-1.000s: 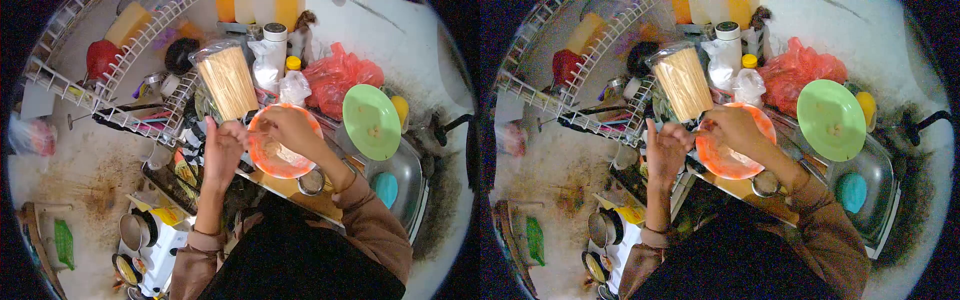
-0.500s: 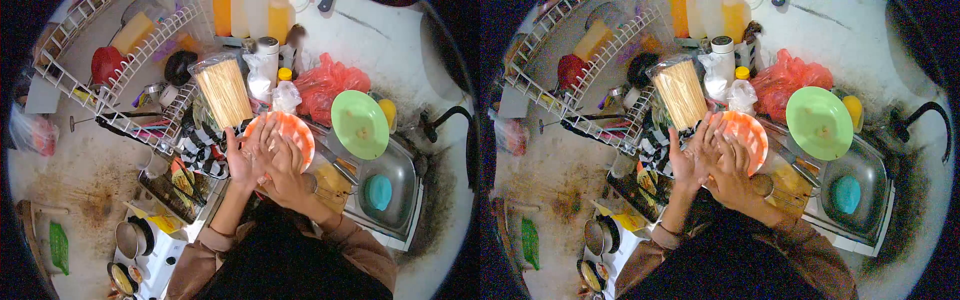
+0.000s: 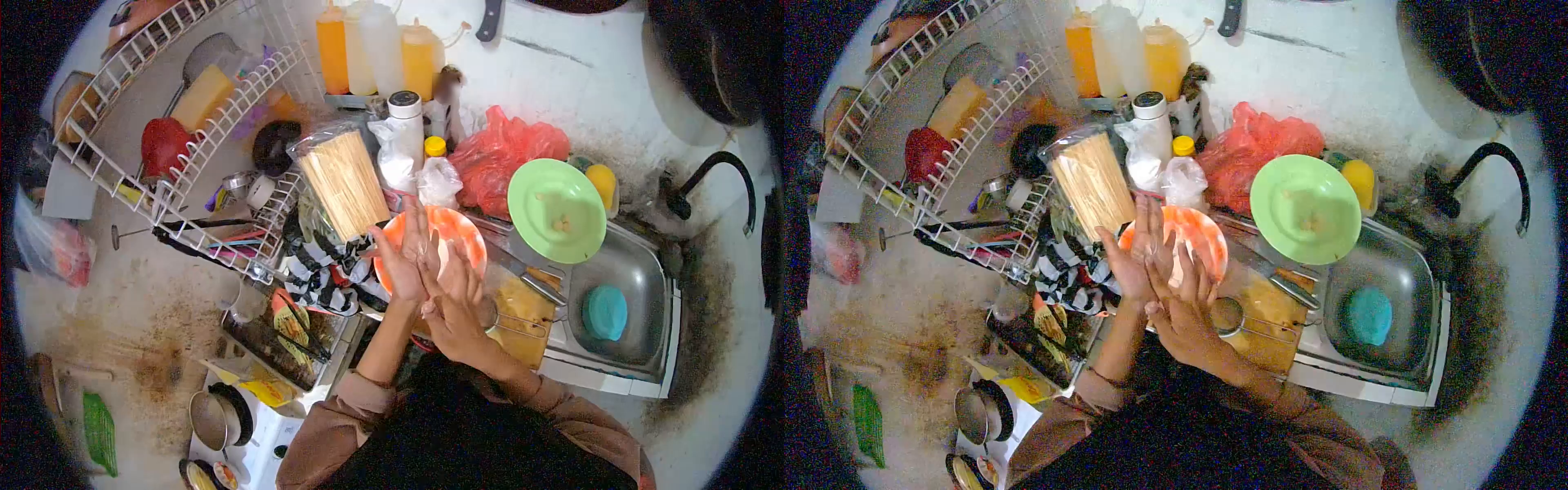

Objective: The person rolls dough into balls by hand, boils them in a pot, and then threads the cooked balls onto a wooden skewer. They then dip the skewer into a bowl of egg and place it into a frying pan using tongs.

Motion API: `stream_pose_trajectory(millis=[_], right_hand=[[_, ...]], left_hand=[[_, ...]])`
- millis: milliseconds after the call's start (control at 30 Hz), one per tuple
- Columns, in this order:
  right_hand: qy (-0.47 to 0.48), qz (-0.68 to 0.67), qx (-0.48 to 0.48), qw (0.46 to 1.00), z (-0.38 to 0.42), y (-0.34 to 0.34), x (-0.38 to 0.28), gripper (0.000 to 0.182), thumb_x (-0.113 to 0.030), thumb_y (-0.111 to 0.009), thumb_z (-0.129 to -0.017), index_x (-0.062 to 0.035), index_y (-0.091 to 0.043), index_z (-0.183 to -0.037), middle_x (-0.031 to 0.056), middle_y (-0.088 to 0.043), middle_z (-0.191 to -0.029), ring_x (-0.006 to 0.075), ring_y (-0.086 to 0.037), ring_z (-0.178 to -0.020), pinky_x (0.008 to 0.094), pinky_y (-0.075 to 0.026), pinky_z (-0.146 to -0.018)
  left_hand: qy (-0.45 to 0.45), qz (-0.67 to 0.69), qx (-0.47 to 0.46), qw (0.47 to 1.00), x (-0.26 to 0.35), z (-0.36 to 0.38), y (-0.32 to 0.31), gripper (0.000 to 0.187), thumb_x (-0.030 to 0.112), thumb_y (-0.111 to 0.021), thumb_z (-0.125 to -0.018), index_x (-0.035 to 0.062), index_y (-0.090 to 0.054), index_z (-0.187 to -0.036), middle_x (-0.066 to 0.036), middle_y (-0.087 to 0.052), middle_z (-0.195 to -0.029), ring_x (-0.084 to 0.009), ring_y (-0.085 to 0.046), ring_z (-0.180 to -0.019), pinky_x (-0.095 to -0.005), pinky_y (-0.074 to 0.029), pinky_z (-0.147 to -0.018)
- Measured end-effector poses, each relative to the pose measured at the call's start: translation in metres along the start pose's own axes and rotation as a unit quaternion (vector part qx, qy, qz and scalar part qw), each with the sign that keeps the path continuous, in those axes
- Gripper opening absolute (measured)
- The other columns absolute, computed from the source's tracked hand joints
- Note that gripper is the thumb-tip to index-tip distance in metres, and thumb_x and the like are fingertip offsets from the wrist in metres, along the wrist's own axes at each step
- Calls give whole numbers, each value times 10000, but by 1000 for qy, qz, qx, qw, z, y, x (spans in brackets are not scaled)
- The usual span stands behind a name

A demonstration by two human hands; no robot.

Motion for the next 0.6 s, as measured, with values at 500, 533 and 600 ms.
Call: stream_pose_trajectory(millis=[500,533,600], right_hand=[[-17,128,67,989,-21,19,12,481,-418,-330,-864,-253,-318,-1315,245,-50,-1381,420,-22,-1269,587,-9,-958],[-26,107,76,991,-22,21,13,496,-419,-341,-861,-247,-295,-1325,241,-44,-1384,416,-14,-1273,598,-14,-951],[-34,80,96,992,-21,20,16,493,-420,-346,-862,-238,-309,-1319,235,-63,-1382,415,-29,-1271,600,-13,-950]], left_hand=[[55,-18,-28,998,-2,-5,-15,1000,826,-142,-642,145,-116,-1373,-47,-105,-1423,-200,-69,-1307,-397,-56,-1034],[60,-35,-27,997,-4,-4,-16,1005,828,-140,-640,141,-115,-1373,-51,-102,-1424,-203,-64,-1308,-403,-49,-1034],[68,-57,-29,996,-4,-4,-17,1015,830,-140,-636,133,-111,-1373,-57,-96,-1425,-208,-52,-1309,-408,-33,-1035]])
Point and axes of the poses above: each hand's wrist, its own z-axis away from the middle knuckle, its own y-axis out of the back of the hand, x = y × z, the point moved 8 cm from there along -z, towards the middle knuckle
